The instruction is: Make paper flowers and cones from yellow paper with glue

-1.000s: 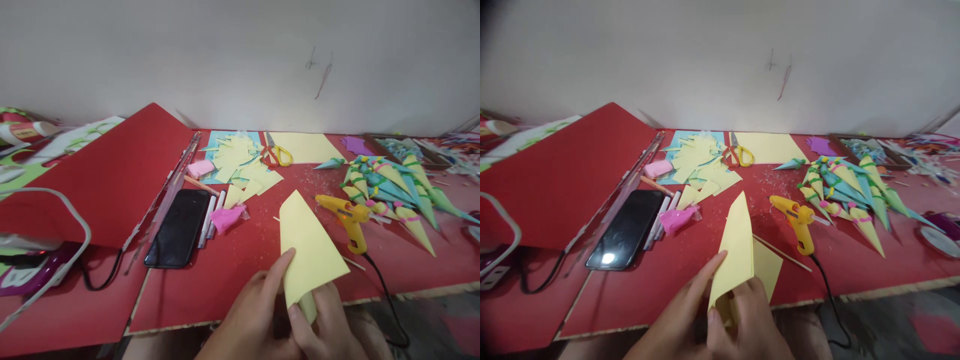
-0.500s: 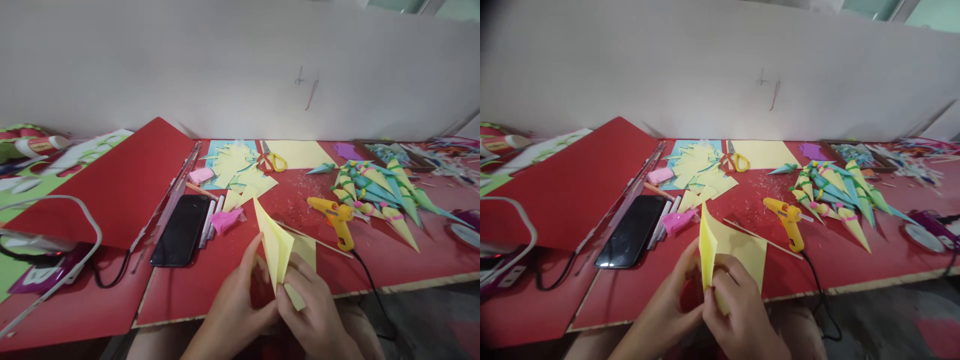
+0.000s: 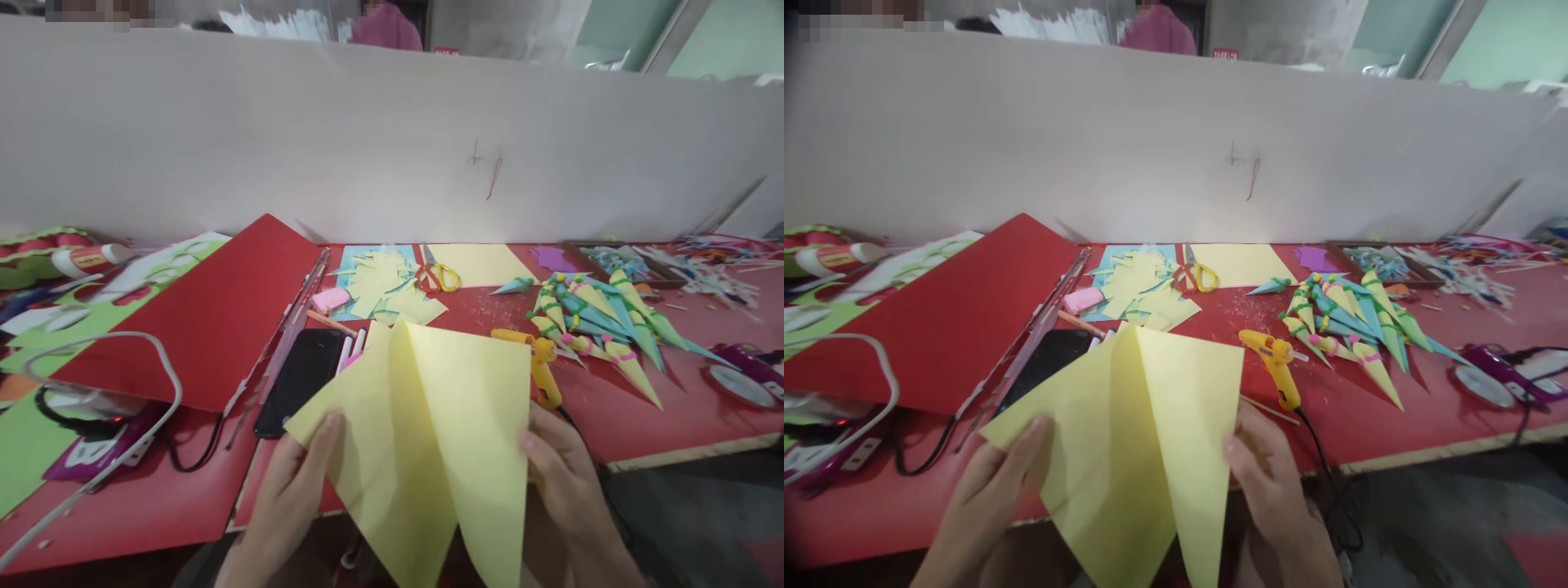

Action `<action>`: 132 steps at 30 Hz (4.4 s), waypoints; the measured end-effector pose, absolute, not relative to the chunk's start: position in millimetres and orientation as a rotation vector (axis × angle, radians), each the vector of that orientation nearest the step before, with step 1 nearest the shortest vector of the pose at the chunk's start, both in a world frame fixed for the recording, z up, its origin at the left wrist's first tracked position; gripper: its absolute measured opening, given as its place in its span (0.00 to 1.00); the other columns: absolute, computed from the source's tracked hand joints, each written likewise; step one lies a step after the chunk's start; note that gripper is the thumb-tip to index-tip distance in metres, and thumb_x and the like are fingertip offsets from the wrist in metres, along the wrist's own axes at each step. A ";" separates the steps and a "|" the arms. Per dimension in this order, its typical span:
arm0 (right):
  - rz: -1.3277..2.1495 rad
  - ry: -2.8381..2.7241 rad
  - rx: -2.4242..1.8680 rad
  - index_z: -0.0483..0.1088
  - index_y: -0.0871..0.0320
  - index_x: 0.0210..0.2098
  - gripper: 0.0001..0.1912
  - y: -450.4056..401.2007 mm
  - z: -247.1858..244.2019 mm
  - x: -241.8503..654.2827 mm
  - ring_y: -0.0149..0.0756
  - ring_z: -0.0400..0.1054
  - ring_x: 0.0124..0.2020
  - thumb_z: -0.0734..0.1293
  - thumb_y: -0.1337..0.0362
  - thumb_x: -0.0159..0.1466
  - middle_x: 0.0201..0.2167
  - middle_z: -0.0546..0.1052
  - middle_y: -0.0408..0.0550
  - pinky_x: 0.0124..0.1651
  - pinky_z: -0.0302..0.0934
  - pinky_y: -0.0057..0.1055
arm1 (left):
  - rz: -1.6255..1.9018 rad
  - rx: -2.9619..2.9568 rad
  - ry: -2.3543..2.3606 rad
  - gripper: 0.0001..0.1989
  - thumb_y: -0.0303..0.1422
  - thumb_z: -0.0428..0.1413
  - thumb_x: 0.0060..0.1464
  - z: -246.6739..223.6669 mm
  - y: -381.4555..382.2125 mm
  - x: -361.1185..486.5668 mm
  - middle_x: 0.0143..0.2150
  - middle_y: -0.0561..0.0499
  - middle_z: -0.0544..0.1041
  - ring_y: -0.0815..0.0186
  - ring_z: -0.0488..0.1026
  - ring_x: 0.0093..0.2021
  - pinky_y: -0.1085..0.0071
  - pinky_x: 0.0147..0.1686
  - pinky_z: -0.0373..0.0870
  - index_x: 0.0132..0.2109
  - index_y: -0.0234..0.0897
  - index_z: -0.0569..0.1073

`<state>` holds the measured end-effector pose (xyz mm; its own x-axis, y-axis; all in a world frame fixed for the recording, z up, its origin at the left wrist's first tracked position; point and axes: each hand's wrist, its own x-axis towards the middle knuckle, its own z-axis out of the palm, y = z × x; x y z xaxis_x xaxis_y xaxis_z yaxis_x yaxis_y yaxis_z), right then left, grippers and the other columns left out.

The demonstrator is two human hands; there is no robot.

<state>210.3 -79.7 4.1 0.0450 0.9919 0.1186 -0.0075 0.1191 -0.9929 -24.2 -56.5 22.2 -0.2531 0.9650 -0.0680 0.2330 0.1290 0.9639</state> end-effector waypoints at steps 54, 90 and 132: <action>0.717 -1.487 -1.206 0.72 0.58 0.31 0.13 -83.4 9.6 208.8 0.35 0.69 0.26 0.60 0.58 0.62 0.25 0.76 0.46 0.33 0.63 0.26 | 0.817 2.222 1.185 0.12 0.33 0.39 0.57 53.3 -25.7 -17.4 0.28 0.53 0.65 0.68 0.64 0.31 0.73 0.33 0.62 0.29 0.38 0.62; 0.888 -1.102 -1.338 0.71 0.63 0.31 0.22 -89.2 -14.5 189.0 0.41 0.69 0.31 0.60 0.49 0.59 0.26 0.76 0.49 0.33 0.64 0.31 | 1.125 2.013 1.577 0.18 0.39 0.47 0.55 49.6 -31.7 -4.9 0.22 0.54 0.68 0.69 0.61 0.24 0.76 0.25 0.56 0.22 0.35 0.69; 1.103 -1.169 -1.244 0.69 0.62 0.39 0.26 -66.3 -39.3 217.2 0.39 0.68 0.29 0.62 0.45 0.55 0.30 0.76 0.50 0.31 0.61 0.31 | 1.184 1.120 1.591 0.29 0.56 0.60 0.26 0.6 -59.9 -77.2 0.24 0.50 0.76 0.64 0.71 0.25 0.74 0.24 0.67 0.28 0.33 0.73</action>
<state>217.2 -66.3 -39.3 0.0962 0.9947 0.0349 0.0234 0.0328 -0.9992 -77.2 -59.9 0.6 -0.2508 0.9618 -0.1099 0.1711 0.1558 0.9729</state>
